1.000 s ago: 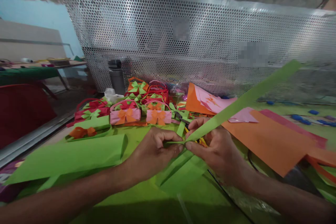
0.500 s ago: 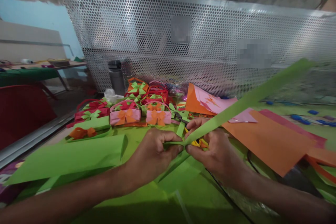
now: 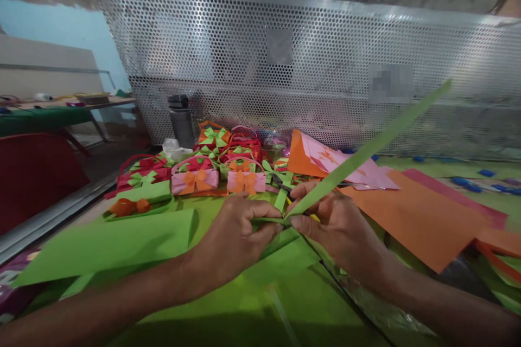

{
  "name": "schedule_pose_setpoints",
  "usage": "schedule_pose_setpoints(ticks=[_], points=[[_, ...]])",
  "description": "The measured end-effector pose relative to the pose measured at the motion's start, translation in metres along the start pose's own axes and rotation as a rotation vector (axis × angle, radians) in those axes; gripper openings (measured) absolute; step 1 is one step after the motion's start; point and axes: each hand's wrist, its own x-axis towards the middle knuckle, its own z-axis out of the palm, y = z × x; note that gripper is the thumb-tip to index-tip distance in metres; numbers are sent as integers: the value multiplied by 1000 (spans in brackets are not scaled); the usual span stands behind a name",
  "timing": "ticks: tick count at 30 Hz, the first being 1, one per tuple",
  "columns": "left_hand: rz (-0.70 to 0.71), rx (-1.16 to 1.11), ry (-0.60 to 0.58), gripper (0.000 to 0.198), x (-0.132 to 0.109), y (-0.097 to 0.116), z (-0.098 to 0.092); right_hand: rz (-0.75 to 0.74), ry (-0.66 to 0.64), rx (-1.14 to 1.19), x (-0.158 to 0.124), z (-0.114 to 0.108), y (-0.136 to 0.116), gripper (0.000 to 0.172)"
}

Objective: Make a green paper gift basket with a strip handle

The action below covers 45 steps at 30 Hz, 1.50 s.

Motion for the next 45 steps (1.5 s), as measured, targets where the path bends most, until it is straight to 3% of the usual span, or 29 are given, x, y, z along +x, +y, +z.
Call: schedule_pose_setpoints(ticks=[8, 19, 33, 38, 41, 45], points=[[25, -96, -9, 9, 2, 2, -2, 35, -66, 245, 5, 0, 4, 35], [-9, -153, 18, 5, 1, -1, 1, 235, -1, 286, 8, 5, -2, 42], [-61, -109, 60, 7, 1, 2, 1, 335, 21, 288, 7, 7, -3, 50], [-82, -138, 123, 12, 1, 2, 0, 248, 72, 229, 7, 8, 4, 43], [-46, -166, 133, 26, 0, 0, 1, 172, 54, 172, 8, 7, 9, 34], [50, -118, 130, 12, 0, -4, 2, 50, -2, -56, 8, 1, 8, 17]])
